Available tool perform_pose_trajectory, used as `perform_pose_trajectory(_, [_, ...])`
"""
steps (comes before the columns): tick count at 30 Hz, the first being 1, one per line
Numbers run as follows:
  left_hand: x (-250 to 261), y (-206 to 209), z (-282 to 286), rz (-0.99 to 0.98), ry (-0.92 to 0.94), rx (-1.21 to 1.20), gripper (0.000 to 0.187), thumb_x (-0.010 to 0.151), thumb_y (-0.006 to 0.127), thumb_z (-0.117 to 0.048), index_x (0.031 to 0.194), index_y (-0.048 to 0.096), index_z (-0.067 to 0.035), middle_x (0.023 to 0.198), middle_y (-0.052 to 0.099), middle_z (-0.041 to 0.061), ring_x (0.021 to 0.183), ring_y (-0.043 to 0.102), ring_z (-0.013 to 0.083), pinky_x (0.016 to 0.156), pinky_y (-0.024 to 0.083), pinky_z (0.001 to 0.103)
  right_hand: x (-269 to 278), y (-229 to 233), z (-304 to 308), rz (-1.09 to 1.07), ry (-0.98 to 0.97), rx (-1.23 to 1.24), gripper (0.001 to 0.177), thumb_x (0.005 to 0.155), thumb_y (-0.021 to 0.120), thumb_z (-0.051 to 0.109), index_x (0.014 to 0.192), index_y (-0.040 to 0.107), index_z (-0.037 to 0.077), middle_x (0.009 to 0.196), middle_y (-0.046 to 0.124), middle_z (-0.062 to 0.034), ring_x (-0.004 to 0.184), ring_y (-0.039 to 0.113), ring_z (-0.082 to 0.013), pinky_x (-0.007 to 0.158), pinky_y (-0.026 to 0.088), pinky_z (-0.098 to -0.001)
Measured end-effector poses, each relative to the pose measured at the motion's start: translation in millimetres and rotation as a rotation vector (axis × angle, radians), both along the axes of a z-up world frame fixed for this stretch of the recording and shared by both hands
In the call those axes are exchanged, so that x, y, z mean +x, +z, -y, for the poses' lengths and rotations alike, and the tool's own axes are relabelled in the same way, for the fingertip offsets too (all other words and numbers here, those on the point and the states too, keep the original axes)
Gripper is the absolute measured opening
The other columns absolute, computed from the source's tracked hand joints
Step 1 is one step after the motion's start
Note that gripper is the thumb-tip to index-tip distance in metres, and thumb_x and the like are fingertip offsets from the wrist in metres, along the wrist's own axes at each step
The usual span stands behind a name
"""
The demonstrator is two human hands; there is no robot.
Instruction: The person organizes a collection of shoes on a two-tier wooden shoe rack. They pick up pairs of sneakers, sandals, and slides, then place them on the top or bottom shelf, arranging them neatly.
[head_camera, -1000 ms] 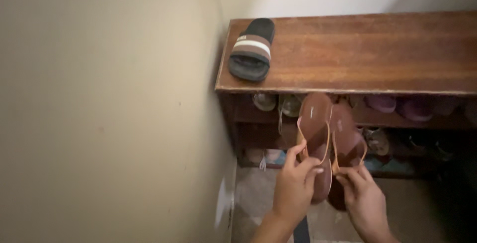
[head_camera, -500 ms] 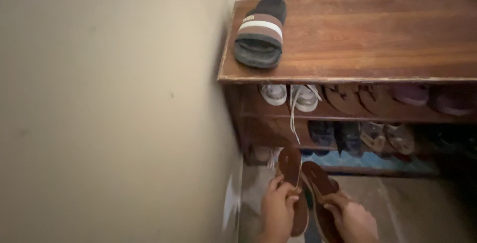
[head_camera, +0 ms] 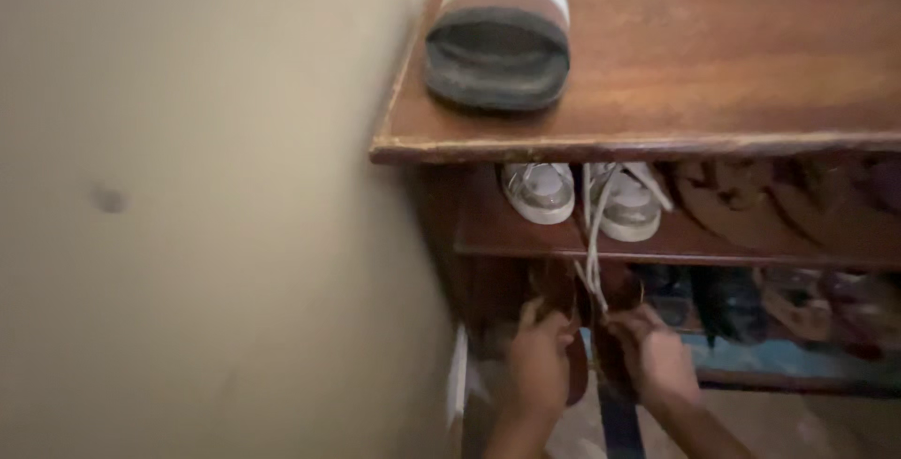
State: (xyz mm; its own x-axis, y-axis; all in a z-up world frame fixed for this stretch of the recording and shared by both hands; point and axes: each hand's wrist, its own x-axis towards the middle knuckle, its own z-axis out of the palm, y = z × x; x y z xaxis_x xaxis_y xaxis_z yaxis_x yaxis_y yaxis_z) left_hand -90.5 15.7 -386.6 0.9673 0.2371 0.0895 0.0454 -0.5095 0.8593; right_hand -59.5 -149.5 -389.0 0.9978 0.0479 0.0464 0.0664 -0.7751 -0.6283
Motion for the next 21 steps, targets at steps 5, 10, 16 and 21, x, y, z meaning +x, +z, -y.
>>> perform_pose_trajectory(5, [61.6,-37.8,7.9,-0.194,0.14,-0.436,0.037,0.097,0.057,-0.016,0.132,0.062,-0.006,0.121,0.07,0.019,0.103,0.07,0.0278,0.092,0.051,0.036,54.1,-40.5,-5.1,0.059,0.031,-0.094,0.026,0.095,0.057,0.021,0.111,0.077,0.015,0.119,0.069,-0.0121,0.104,0.07,-0.0361,0.089,0.055,-0.0456])
perform_pose_trajectory(10, [85.9,-46.4,11.0,-0.148,0.144,-0.417,0.041,0.096,0.063,-0.022,0.133,0.063,-0.004,0.133,0.062,0.019,0.115,0.06,0.0365,0.101,0.046,0.04,74.4,-63.8,-8.4,0.141,0.186,0.022,0.047,0.089,0.067,0.019,0.134,0.056,0.008,0.14,0.049,-0.025,0.125,0.048,-0.0451,0.098,0.047,-0.0517])
perform_pose_trajectory(16, [64.5,-56.1,25.5,-0.143,0.329,-0.045,0.069,0.079,0.074,-0.013,0.144,0.049,-0.012,0.147,0.044,0.023,0.124,0.056,0.04,0.106,0.045,0.045,39.1,-88.7,-13.2,-0.216,-0.399,0.061,0.095,0.078,0.089,0.018,0.151,0.03,0.003,0.153,0.027,-0.029,0.14,0.033,-0.0412,0.113,0.038,-0.0533])
perform_pose_trajectory(21, [66.0,-94.0,42.9,-0.256,0.626,-0.932,0.069,0.081,0.072,-0.01,0.145,0.048,-0.013,0.146,0.046,0.021,0.124,0.055,0.0372,0.108,0.045,0.045,48.3,-153.5,3.5,-0.563,-0.72,0.865,0.075,0.09,0.072,0.002,0.149,0.025,-0.002,0.13,0.061,-0.0301,0.118,0.067,-0.0337,0.098,0.058,-0.039])
